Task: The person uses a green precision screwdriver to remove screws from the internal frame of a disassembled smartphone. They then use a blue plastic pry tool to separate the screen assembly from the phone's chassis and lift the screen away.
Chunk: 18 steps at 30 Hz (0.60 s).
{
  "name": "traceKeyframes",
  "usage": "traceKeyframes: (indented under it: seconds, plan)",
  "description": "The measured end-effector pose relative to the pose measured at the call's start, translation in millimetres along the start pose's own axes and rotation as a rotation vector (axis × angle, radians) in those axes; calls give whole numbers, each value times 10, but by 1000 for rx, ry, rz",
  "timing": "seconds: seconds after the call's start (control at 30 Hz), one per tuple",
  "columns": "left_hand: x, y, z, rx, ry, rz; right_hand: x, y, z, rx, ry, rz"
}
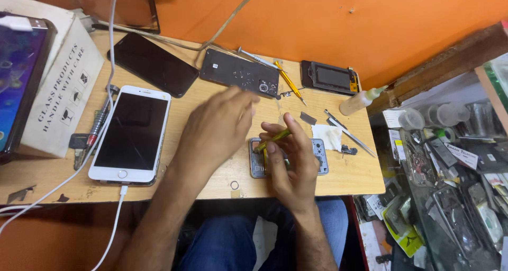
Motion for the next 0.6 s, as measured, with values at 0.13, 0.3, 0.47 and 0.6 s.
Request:
traceKeyframes:
  seconds: [0.13,0.3,0.47,0.6]
  plan:
    - [152,-4,532,-77,-141,24,-137,-64,-106,-108,165,12]
    - [111,-109,586,-155,-115,-46,-143,-56,-273,-310,95,158]
    - [125,-107,585,-154,-120,-44,-197,-50,-334,-291,131,-33]
    - [132,-96,574,-112,-153,-47,-84,-101,-407,-292,63,-77]
Point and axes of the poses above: each hand's wrist, its own z-axis away from the middle knuckle, its own y-axis out of the back of the hand, x = y × z, the point moved 9 cm from there along -z, towards the middle knuckle, and after that the axes turned 2 degrees about -y, right-handed, at the moved point
